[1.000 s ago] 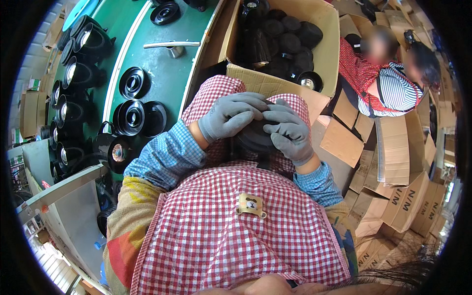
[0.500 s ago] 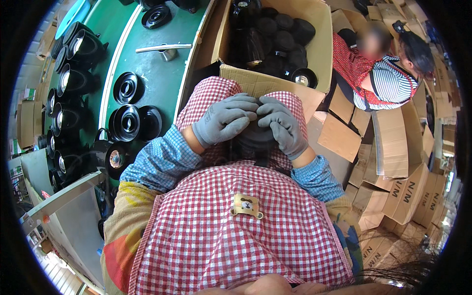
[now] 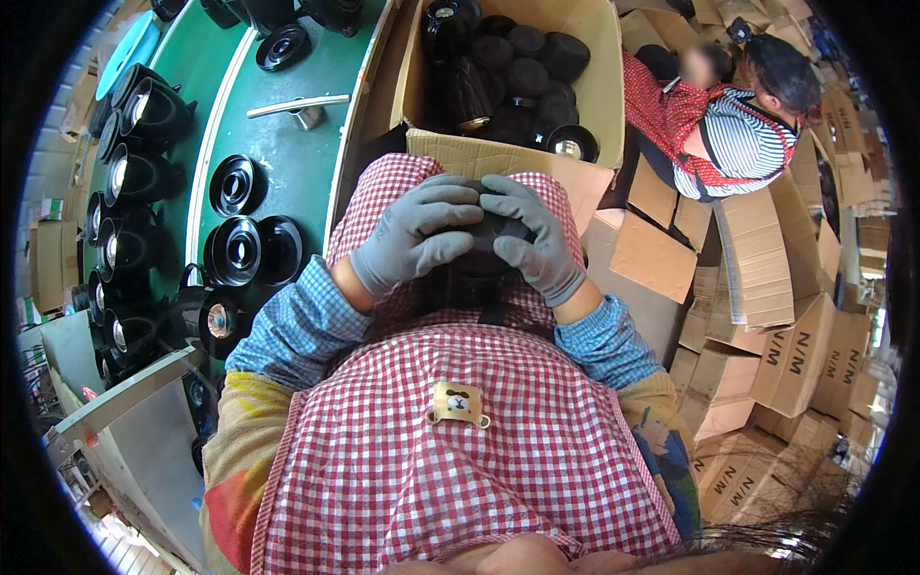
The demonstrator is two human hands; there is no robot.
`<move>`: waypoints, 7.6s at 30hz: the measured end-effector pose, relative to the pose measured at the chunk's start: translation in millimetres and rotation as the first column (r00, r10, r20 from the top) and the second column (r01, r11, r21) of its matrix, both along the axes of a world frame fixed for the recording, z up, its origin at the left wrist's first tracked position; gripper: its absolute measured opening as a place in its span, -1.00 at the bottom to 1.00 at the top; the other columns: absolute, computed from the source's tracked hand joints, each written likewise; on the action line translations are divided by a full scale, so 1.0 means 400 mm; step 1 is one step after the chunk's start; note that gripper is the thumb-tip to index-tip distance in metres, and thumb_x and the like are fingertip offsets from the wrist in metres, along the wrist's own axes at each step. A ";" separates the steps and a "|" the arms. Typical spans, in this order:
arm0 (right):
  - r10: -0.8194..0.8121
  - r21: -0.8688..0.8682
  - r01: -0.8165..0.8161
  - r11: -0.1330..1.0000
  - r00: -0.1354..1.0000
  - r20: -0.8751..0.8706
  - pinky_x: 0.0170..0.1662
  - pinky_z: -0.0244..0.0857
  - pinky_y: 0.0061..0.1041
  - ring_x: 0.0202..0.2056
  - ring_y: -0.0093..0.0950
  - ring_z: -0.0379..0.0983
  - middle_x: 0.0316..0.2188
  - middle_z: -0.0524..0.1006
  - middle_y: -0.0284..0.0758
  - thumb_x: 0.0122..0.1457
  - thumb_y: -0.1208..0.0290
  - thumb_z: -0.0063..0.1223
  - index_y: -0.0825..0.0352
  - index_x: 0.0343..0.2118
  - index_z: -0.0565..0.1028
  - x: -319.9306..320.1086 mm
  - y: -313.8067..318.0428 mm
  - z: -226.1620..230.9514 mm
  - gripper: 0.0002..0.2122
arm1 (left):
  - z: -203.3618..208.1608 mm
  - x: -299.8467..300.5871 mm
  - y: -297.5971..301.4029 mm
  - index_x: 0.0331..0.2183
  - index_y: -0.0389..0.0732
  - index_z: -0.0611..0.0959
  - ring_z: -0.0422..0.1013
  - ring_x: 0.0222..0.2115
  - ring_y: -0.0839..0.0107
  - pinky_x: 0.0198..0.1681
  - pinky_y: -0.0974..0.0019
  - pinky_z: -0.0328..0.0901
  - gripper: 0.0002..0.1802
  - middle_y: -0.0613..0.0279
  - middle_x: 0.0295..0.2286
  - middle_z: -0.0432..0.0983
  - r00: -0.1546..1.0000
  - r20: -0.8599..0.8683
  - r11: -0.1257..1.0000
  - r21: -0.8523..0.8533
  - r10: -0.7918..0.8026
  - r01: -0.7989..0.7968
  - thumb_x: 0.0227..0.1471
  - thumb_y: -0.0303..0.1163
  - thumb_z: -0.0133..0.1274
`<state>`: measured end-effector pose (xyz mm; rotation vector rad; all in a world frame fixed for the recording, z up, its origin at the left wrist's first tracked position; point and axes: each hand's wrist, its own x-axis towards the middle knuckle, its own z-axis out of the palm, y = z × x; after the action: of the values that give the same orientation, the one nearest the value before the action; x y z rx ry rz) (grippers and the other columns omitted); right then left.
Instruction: The person assembles black kitchenware by inserting a metal rod into a black base and attaching a lid. The person repeats this process for multiple units, placing the finished items on a green table.
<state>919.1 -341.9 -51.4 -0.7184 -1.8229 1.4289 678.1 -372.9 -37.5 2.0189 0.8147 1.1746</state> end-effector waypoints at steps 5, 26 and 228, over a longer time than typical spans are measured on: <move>-0.001 0.059 0.009 0.998 0.991 -0.133 0.36 0.02 -0.18 0.26 -0.17 0.25 0.17 0.43 -0.15 0.01 0.02 0.36 0.30 -0.01 0.60 -0.005 0.004 -0.034 -0.45 | 0.006 -0.004 0.004 -0.16 -0.36 0.67 0.39 0.05 -0.06 0.16 -0.02 0.26 -0.67 -0.09 -0.08 0.53 1.000 -0.021 1.000 0.000 -0.021 0.021 0.22 -0.31 0.01; -0.084 0.075 0.084 0.994 0.996 0.005 0.38 0.00 -0.30 0.30 -0.09 0.19 0.26 0.28 0.01 0.43 0.16 -0.23 0.44 0.20 0.36 -0.031 0.042 0.012 -0.53 | 0.122 0.038 -0.064 0.29 -0.31 0.26 -0.06 0.33 -0.27 0.36 -0.23 -0.27 0.09 -0.24 0.29 0.09 0.854 -0.514 0.997 0.058 0.077 -0.055 0.12 0.46 -0.30; 0.177 0.458 -0.575 0.677 0.732 0.657 0.34 -0.07 -0.04 0.30 -0.14 0.15 0.33 0.24 -0.18 0.29 -0.15 -0.18 0.10 0.39 0.16 0.065 0.068 0.126 -0.33 | 0.179 -0.012 0.013 -0.29 -0.20 0.69 0.55 -0.41 0.02 -0.28 0.04 0.41 -0.62 -0.05 -0.49 0.58 0.738 -0.624 0.919 -0.394 -0.256 -0.014 0.27 -0.10 -0.04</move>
<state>945.2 -314.6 -1.1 -0.3964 -2.8885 0.7069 673.3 -367.6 34.2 2.1141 1.1178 0.1393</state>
